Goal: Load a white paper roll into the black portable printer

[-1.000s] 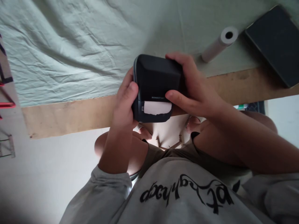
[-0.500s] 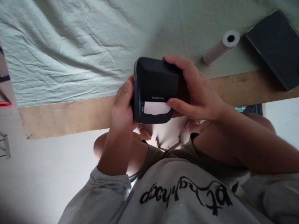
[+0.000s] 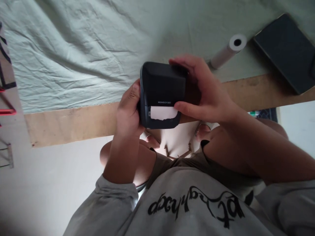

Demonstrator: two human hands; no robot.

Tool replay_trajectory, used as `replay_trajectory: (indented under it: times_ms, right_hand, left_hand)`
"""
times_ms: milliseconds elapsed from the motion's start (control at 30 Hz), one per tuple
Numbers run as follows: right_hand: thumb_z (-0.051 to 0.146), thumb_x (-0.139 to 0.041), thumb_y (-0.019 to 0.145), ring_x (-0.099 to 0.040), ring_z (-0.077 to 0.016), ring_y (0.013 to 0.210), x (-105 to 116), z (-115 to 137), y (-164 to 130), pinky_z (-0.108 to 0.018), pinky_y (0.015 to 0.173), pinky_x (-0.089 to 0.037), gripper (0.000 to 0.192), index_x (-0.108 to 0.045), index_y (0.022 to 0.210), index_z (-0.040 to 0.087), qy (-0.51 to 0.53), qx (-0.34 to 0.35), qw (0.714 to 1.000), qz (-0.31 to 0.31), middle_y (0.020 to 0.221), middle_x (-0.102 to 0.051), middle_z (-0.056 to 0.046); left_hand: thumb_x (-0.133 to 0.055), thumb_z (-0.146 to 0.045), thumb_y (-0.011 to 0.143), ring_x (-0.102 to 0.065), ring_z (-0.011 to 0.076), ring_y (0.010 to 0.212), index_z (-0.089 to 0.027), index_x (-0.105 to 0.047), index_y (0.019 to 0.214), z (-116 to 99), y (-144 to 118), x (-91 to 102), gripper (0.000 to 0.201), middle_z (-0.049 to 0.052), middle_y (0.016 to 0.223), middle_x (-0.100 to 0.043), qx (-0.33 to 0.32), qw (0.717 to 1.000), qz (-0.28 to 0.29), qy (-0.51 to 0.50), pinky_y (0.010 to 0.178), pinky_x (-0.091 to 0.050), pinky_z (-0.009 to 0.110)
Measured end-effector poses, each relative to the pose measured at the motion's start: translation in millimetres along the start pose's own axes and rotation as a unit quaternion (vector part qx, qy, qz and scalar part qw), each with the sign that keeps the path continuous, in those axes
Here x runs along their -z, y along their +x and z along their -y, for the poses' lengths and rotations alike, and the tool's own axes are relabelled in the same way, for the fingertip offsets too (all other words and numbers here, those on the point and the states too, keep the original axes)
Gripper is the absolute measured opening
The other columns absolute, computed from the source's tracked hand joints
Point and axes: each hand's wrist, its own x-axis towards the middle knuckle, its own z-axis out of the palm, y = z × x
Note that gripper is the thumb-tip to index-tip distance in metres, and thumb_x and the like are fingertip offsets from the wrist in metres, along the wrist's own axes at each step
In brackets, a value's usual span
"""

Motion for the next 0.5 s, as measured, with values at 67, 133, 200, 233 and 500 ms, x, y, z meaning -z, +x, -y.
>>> replay_trajectory:
  times_ms: [67, 133, 200, 233, 500]
  right_hand:
    - [0.046, -0.054, 0.068, -0.029, -0.0102, 0.126, 0.5, -0.5, 0.5, -0.026, 0.112, -0.031, 0.076, -0.019, 0.130, 0.020, 0.003, 0.003, 1.000, 0.001, 0.133, -0.027, -0.004]
    - [0.047, -0.056, 0.066, -0.029, -0.0103, 0.127, 1.6, -0.3, 0.9, -0.027, 0.113, -0.031, 0.077, -0.020, 0.129, 0.020, -0.011, 0.007, 1.000, 0.004, 0.133, -0.027, -0.003]
    - [0.048, -0.057, 0.065, -0.031, -0.0097, 0.126, 3.1, 0.5, 1.1, -0.026, 0.112, -0.032, 0.078, -0.021, 0.128, 0.020, -0.019, 0.011, 1.000, 0.003, 0.132, -0.028, -0.003]
    - [0.048, -0.058, 0.065, -0.032, -0.0094, 0.125, 3.9, 1.2, 1.1, -0.025, 0.111, -0.034, 0.077, -0.022, 0.127, 0.021, -0.024, 0.012, 1.000, -0.003, 0.131, -0.028, -0.002]
    - [0.040, -0.042, 0.080, -0.037, 0.0078, 0.056, 4.4, 26.4, 6.5, -0.013, 0.051, -0.033, 0.030, -0.039, 0.100, 0.019, -0.056, -0.010, 0.978, -0.201, 0.104, -0.043, 0.001]
  left_hand:
    - [-0.046, -0.025, 0.084, -0.047, 0.0071, 0.061, -0.014, -0.058, 0.076, -0.6, -0.4, -1.0, 0.018, -0.001, 0.067, -0.055, -0.023, 0.999, 0.018, -0.034, 0.058, -0.039, 0.022]
    - [-0.045, -0.021, 0.085, -0.047, 0.0060, 0.060, -0.015, -0.058, 0.074, -0.4, -0.1, -1.3, 0.018, -0.002, 0.065, -0.053, -0.028, 0.998, 0.020, -0.042, 0.057, -0.039, 0.021]
    - [-0.044, -0.024, 0.085, -0.052, 0.0080, 0.067, -0.015, -0.058, 0.079, 0.5, 0.8, -1.2, 0.019, -0.001, 0.072, -0.057, -0.019, 0.999, 0.022, -0.044, 0.064, -0.043, 0.023]
    - [-0.043, -0.026, 0.085, -0.054, 0.0098, 0.074, -0.015, -0.058, 0.083, 0.9, 1.3, -1.3, 0.020, -0.001, 0.078, -0.059, -0.014, 0.998, 0.025, -0.052, 0.071, -0.046, 0.025]
    - [-0.044, -0.038, 0.083, -0.058, 0.0172, 0.092, -0.015, -0.054, 0.102, 1.6, -0.4, -2.6, 0.031, 0.004, 0.099, -0.060, -0.010, 0.996, 0.077, -0.047, 0.081, -0.049, 0.030]
